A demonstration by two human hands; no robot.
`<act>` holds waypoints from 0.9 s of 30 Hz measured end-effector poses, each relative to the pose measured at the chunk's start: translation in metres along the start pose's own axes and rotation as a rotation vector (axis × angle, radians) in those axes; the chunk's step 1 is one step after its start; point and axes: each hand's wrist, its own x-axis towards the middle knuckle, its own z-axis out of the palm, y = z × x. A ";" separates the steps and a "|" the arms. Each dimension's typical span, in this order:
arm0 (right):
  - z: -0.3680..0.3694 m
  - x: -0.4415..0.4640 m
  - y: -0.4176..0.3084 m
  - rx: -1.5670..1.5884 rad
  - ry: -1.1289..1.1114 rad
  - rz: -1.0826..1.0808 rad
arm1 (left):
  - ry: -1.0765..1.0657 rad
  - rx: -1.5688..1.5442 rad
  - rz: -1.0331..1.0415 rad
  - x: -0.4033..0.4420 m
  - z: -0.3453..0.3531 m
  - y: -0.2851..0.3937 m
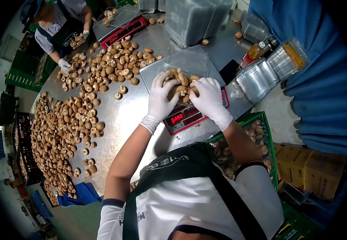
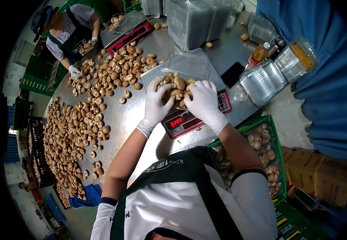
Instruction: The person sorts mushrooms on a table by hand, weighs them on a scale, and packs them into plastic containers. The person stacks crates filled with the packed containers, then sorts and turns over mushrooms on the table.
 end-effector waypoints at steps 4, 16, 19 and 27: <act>0.004 0.014 -0.009 -0.165 -0.192 0.103 | -0.002 -0.042 -0.050 0.002 -0.004 0.004; 0.023 0.004 -0.005 0.071 -0.108 0.061 | 0.106 -0.130 -0.123 -0.012 -0.002 -0.003; 0.017 0.001 -0.004 0.156 -0.100 0.046 | 0.109 -0.073 -0.106 -0.016 -0.001 -0.006; 0.036 -0.011 0.009 0.435 0.267 -0.025 | 0.095 -0.125 -0.154 -0.017 -0.001 -0.004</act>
